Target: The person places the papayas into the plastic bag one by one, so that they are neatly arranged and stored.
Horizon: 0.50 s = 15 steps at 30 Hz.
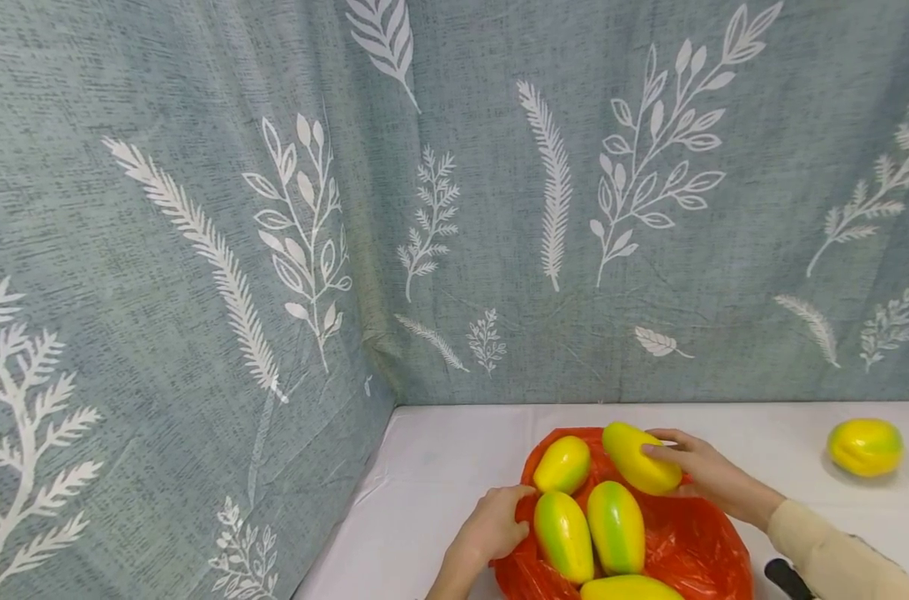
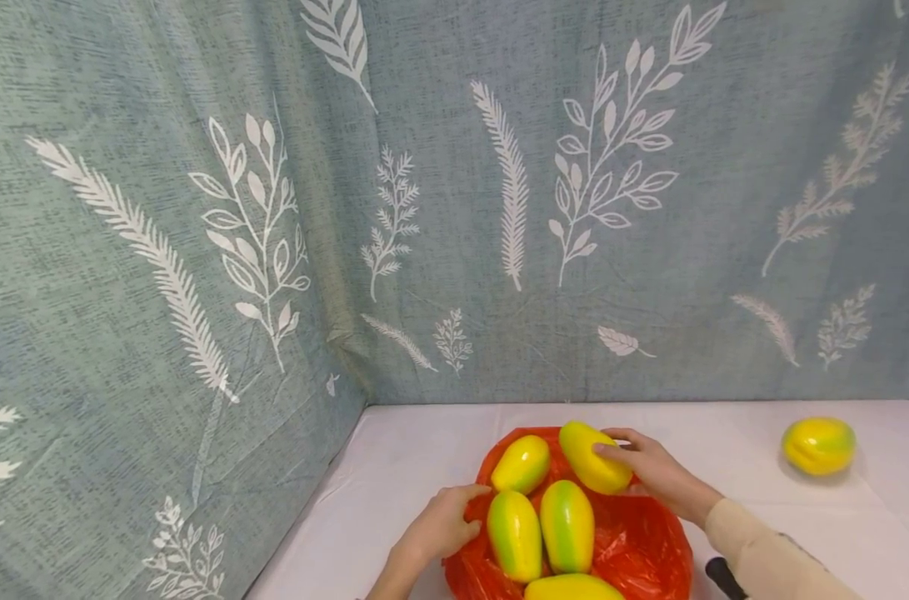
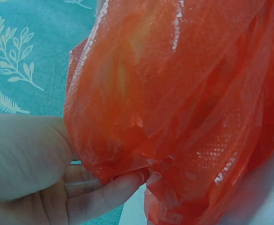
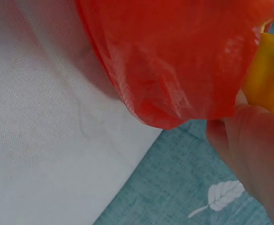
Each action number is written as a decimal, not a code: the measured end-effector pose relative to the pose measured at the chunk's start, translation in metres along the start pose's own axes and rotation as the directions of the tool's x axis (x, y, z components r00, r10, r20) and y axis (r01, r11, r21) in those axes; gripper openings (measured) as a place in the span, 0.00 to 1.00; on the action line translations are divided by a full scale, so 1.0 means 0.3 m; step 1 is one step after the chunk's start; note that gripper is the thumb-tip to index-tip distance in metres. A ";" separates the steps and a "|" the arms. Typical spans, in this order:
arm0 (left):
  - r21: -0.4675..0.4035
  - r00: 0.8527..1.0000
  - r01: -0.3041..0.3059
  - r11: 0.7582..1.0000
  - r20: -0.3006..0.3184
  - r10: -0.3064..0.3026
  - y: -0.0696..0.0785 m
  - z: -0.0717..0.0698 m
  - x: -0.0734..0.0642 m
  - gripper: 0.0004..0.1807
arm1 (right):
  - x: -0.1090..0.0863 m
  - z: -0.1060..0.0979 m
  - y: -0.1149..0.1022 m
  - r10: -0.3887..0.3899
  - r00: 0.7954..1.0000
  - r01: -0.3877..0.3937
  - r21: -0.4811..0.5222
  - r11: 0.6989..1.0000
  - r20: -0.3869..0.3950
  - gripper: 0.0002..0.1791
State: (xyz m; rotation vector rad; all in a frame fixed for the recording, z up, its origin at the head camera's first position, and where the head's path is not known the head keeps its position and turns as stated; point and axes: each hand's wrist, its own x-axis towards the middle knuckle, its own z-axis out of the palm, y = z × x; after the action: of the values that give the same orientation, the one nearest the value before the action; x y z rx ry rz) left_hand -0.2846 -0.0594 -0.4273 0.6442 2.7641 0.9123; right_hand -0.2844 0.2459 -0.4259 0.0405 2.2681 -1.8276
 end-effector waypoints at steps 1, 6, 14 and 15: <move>0.000 1.000 0.002 1.000 0.000 -0.002 0.001 0.000 0.000 0.20 | 0.003 0.003 0.002 0.001 1.000 -0.001 -0.003 1.000 0.000 0.41; -0.005 1.000 0.003 1.000 0.006 -0.003 0.001 -0.001 -0.001 0.20 | 0.017 0.013 0.011 0.017 1.000 -0.017 -0.026 1.000 -0.005 0.42; -0.042 0.999 0.035 0.998 0.015 -0.034 -0.004 0.002 -0.002 0.21 | 0.027 0.025 0.019 0.004 1.000 -0.004 -0.026 1.000 0.015 0.41; -0.044 0.999 0.044 0.998 0.017 -0.043 -0.004 0.002 -0.003 0.21 | 0.029 0.027 0.020 0.004 1.000 -0.004 -0.021 1.000 0.016 0.41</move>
State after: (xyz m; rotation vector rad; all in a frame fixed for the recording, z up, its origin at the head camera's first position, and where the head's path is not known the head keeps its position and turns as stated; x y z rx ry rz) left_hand -0.2841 -0.0604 -0.4285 0.5787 2.7244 0.9526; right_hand -0.2904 0.2383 -0.4350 0.0264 2.2740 -1.7956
